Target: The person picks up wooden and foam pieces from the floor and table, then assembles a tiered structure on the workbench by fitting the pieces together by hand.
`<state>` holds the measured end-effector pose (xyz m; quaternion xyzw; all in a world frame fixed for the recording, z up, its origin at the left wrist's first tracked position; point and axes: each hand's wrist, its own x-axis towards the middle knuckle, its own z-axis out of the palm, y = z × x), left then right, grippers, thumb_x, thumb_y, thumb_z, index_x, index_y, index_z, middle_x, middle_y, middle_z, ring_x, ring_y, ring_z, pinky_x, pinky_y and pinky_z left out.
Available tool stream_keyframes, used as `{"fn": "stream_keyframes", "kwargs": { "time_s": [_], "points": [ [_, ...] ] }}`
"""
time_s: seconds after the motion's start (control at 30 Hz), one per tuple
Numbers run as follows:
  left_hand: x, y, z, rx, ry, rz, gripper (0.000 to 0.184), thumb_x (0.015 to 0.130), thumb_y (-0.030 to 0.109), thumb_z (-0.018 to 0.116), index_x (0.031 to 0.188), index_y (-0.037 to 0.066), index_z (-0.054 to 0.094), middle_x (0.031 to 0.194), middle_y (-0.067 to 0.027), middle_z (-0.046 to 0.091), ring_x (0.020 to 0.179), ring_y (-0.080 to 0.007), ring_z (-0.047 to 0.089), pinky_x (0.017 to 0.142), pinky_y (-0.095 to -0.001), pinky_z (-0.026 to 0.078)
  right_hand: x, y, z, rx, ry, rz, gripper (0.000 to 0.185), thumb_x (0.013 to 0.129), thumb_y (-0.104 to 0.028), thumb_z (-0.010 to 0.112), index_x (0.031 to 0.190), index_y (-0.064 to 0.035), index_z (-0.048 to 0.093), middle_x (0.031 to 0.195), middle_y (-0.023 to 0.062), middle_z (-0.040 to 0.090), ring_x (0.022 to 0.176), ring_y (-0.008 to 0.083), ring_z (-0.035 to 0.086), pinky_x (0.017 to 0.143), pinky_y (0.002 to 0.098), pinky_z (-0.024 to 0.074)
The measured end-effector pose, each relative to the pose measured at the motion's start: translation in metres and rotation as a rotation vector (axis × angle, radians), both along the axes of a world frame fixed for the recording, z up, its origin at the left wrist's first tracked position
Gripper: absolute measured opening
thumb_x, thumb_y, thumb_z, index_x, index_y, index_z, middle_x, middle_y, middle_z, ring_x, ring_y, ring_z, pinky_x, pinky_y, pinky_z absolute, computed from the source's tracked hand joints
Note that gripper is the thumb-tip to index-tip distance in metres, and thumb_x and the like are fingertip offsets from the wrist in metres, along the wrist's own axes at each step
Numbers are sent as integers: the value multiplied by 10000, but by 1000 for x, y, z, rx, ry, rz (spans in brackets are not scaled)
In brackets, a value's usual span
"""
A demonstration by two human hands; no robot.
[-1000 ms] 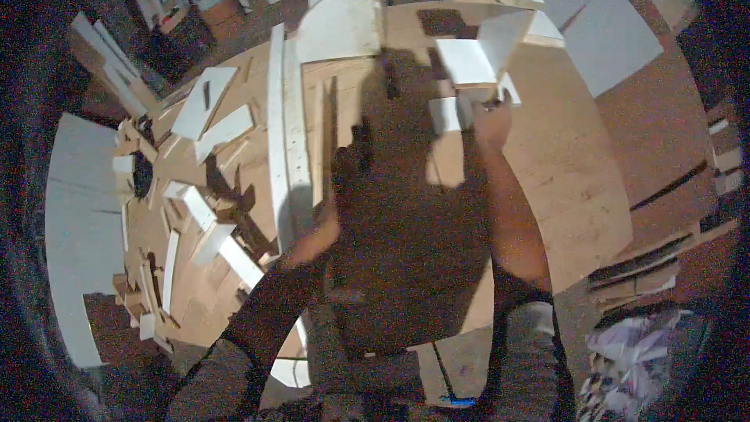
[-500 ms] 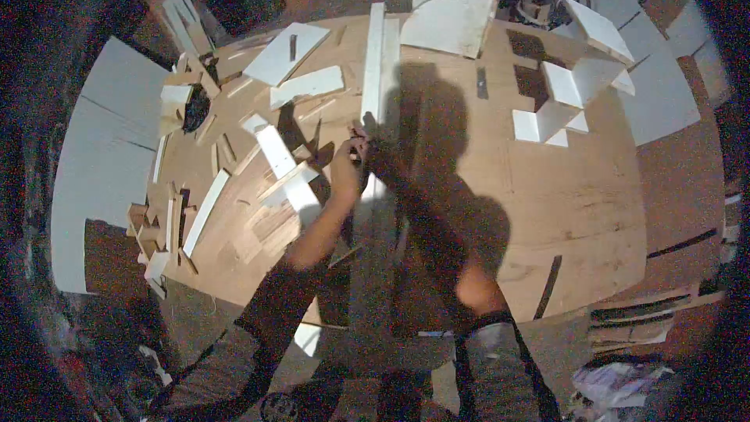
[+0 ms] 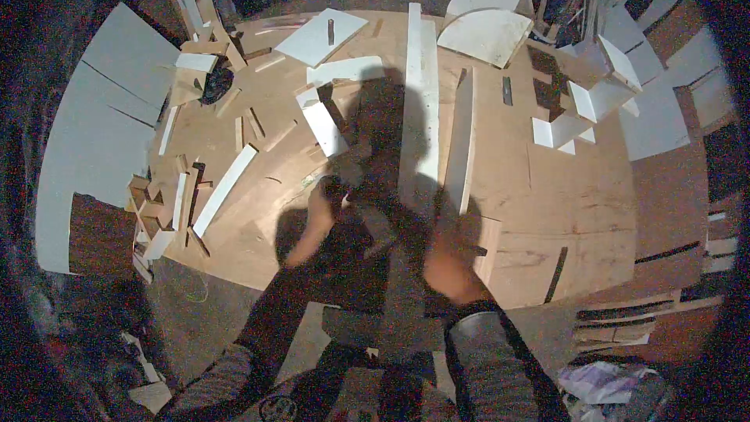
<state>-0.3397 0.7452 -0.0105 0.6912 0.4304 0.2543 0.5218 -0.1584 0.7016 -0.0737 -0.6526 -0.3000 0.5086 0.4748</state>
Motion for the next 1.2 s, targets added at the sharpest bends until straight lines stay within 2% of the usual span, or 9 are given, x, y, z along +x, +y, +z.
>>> {"fn": "stream_keyframes", "kwargs": {
  "time_s": [0.17,0.5,0.6,0.67,0.73,0.77,0.97,1.07,1.2],
  "points": [
    [-7,18,-93,33,-67,181,301,862,152,648,1135,36,592,1021,-128,674,939,-241,653,797,-359,518,-22,-5,-13,32,-204,80,722,785,-333,734,1376,-19,464,1187,223,631,1058,344,646,885,432,509],
    [1,19,-40,-283,-412,168,384,916,249,602,1226,35,529,1142,-123,620,1037,-244,616,887,-370,498,16,3,44,218,-985,211,878,705,-379,789,1408,-18,407,1165,233,632,1064,360,637,882,449,509],
    [8,28,-10,-386,-581,172,412,932,279,589,1253,34,509,1178,-121,603,1066,-244,605,914,-373,492,30,1,77,321,-948,199,926,680,-393,806,1417,-18,390,1158,237,633,1065,364,634,881,454,509],
    [10,35,11,-450,-687,169,430,942,298,580,1271,34,497,1203,-120,592,1086,-245,597,932,-375,488,35,-13,108,448,-704,169,926,655,-410,821,1397,-37,411,1118,248,643,1039,385,640,860,469,514],
    [14,40,31,-512,-779,161,449,953,318,571,1290,34,484,1227,-119,582,1105,-245,589,950,-378,484,16,-45,186,22,-1188,255,906,645,-408,825,1375,-56,421,1017,246,667,948,423,655,801,490,529],
    [16,42,40,-540,-817,148,458,958,328,566,1299,34,478,1239,-119,576,1115,-245,586,959,-379,482,21,-55,188,103,-1281,281,899,656,-417,820,1368,-44,418,945,240,676,867,445,658,742,505,535],
    [46,29,65,-710,-948,87,516,990,386,539,1353,33,439,1312,-116,543,1173,-247,563,1013,-385,470,34,-102,242,-284,-1423,501,743,690,-268,786,1293,-2,445,1002,242,661,812,398,683,707,497,555],
    [67,9,72,-805,-979,72,536,1001,408,528,1372,34,428,1337,-114,533,1194,-248,556,1033,-387,465,47,-131,264,-293,-1579,515,520,709,-142,724,1141,59,515,1050,276,648,803,354,702,653,507,568],
    [103,-24,80,-924,-1059,127,538,1001,418,521,1373,39,432,1340,-109,535,1196,-249,556,1040,-387,461,66,-163,297,-259,-1780,478,519,742,-140,711,1197,24,522,1105,191,662,936,326,693,742,492,561]
  ]
}}
